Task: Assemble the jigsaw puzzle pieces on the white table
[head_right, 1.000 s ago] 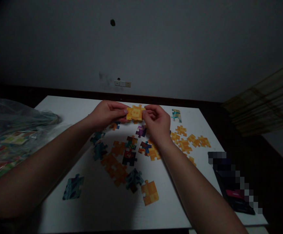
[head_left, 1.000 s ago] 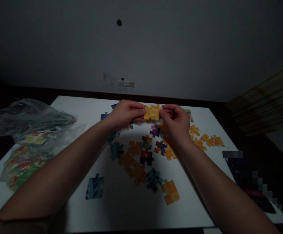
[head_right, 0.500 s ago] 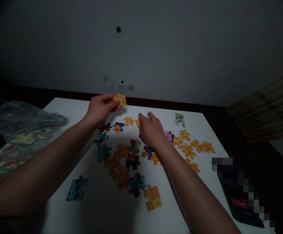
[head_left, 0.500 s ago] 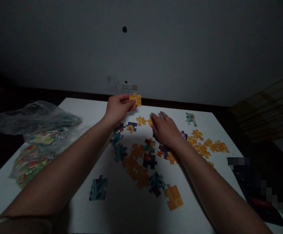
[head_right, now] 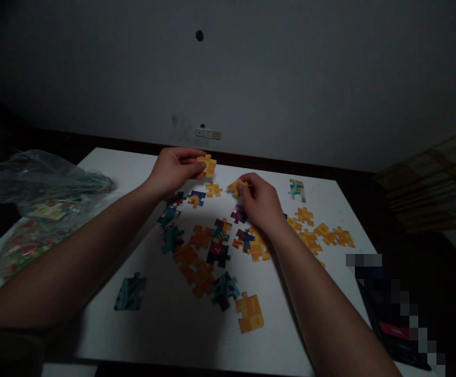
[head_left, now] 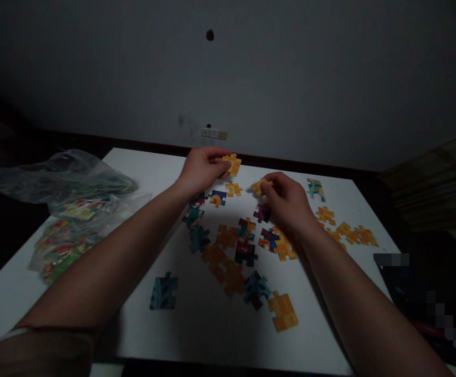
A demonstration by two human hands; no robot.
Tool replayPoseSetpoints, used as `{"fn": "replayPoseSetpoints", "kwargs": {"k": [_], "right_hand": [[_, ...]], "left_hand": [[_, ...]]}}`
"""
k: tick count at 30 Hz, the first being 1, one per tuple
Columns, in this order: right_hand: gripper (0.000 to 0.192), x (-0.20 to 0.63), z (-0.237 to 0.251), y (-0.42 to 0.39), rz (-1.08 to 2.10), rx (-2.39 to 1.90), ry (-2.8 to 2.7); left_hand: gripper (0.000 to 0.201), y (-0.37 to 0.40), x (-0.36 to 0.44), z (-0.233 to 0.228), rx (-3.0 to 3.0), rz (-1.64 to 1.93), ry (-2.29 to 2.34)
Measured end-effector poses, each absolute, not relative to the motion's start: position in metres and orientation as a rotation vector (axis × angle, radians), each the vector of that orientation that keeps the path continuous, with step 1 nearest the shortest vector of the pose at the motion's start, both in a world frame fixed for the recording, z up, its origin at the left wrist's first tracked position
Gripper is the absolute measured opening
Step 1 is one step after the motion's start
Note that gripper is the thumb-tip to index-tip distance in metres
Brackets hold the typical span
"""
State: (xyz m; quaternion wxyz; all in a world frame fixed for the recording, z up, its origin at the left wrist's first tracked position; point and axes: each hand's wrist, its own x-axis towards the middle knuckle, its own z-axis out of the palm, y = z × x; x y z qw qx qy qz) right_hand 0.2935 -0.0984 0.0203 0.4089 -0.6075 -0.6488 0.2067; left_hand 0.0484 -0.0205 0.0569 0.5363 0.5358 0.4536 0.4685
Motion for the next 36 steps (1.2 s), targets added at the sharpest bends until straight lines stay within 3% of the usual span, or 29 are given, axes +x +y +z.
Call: {"fn": "replayPoseSetpoints", "kwargs": {"k": [3, 7, 12, 19, 24, 29, 36], "right_hand": [[0.035, 0.289, 0.029, -0.105, 0.521, -1.387, -1.516], [0.026, 0.278, 0.036, -0.110, 0.611, -1.315, -1.385], [0.034, 0.265, 0.035, -0.113, 0.746, -1.211, -1.243], [0.033, 0.264, 0.030, -0.113, 0.558, -1.264, -1.320], [0.051, 0.268, 0.032, -0.114, 0.641, -1.258, -1.299], [0.054, 0.267, 0.034, -0.117, 0.844, -1.249, -1.247], [0.059, 0.262, 0.033, -0.116, 0.822, -1.239, -1.150]], "left_hand": [[0.030, -0.023, 0.047, 0.066, 1.301, 1.111, 1.055], [0.028, -0.029, 0.045, 0.077, 1.376, 1.047, 0.983], [0.025, -0.039, 0.054, 0.073, 1.567, 0.935, 0.895], [0.026, -0.048, 0.062, 0.068, 1.454, 0.868, 0.790], [0.033, -0.050, 0.058, 0.068, 1.324, 0.800, 0.696], [0.036, -0.052, 0.056, 0.072, 1.246, 0.735, 0.646], [0.034, -0.055, 0.062, 0.070, 1.330, 0.809, 0.705]]}}
